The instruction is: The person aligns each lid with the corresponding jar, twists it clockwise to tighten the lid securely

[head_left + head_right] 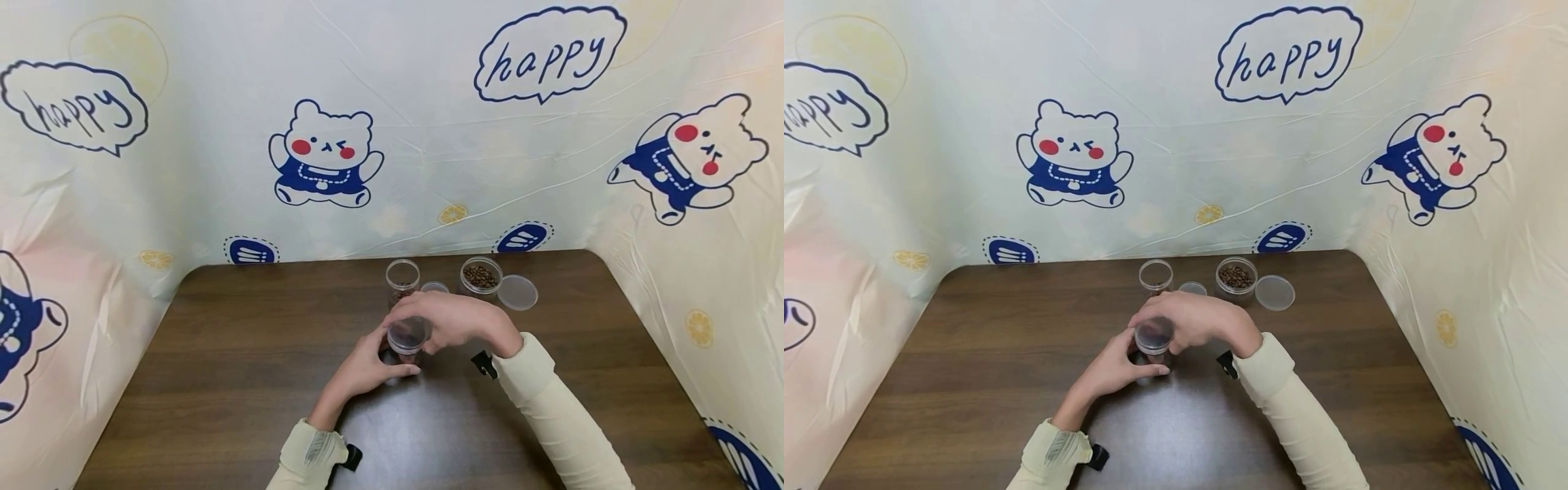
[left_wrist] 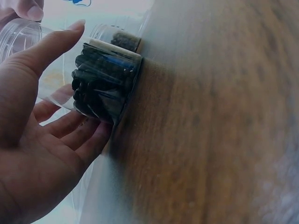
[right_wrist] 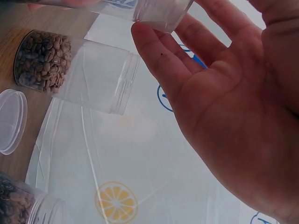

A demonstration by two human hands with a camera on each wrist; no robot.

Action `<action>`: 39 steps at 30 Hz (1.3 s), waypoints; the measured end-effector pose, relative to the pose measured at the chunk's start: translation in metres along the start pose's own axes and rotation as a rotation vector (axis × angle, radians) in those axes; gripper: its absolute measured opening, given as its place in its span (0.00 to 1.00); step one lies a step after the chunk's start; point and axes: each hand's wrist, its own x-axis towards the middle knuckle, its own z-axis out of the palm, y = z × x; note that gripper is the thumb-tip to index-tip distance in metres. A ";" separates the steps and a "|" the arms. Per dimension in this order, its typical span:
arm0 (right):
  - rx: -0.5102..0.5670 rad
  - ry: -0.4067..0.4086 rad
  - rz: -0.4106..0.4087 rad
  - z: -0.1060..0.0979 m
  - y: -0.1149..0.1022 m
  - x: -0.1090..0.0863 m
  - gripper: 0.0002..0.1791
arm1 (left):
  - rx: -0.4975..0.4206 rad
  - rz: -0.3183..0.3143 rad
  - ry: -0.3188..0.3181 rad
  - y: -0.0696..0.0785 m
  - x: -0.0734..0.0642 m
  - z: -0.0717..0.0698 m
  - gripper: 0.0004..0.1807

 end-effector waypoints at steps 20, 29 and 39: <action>0.004 -0.031 -0.007 -0.004 -0.001 0.001 0.41 | 0.006 0.019 -0.001 0.001 0.002 -0.001 0.46; -0.019 0.010 -0.002 -0.002 0.001 0.002 0.40 | -0.003 0.001 -0.002 0.000 0.002 -0.002 0.48; -0.040 0.079 0.134 0.008 -0.009 0.004 0.36 | -0.017 -0.003 -0.007 0.000 0.000 -0.001 0.44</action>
